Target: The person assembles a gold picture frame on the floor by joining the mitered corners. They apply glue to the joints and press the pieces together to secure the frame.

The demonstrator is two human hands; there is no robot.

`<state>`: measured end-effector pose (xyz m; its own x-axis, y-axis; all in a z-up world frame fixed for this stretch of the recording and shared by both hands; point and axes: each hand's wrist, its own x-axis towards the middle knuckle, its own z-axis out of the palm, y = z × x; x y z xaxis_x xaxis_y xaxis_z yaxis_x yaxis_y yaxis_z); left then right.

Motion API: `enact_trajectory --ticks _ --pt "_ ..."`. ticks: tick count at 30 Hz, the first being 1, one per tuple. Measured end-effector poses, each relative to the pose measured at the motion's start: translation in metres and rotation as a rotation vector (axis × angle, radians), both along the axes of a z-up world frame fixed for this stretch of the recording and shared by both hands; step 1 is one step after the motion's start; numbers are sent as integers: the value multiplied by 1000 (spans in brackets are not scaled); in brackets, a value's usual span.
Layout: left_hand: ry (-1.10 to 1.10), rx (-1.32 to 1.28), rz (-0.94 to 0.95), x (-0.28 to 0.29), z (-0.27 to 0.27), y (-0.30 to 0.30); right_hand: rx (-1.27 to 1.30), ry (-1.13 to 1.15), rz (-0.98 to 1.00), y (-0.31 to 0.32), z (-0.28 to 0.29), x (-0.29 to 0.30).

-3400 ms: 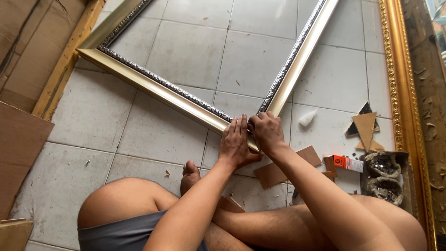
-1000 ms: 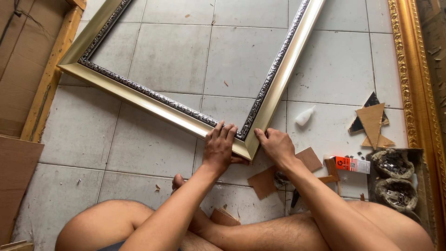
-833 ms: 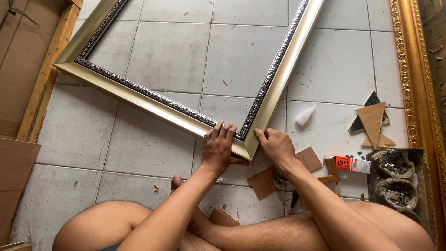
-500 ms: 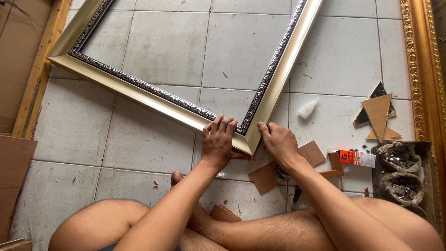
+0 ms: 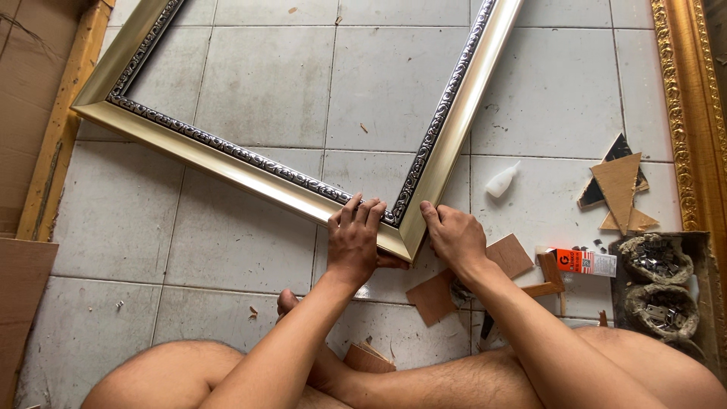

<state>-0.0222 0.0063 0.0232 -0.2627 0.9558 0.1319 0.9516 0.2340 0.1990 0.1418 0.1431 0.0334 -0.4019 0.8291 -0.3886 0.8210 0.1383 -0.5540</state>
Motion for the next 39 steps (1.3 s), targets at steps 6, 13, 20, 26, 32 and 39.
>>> enact_trajectory --ticks 6,13,20,26,32,39 --pt "-13 -38 1 0 6 0 17 -4 9 -4 4 -1" --pt "-84 -5 6 1 -4 1 -50 30 -52 -4 6 0" --pt "-91 136 -26 4 10 -3 -92 82 -113 -13 24 -3" --pt "-39 187 -39 4 6 -3 -77 105 -41 -9 24 -4" --pt "-15 221 -52 1 4 -2 -55 79 5 -4 14 1" --pt "-40 268 -49 -1 4 -3 33 -6 36 -3 0 -1"
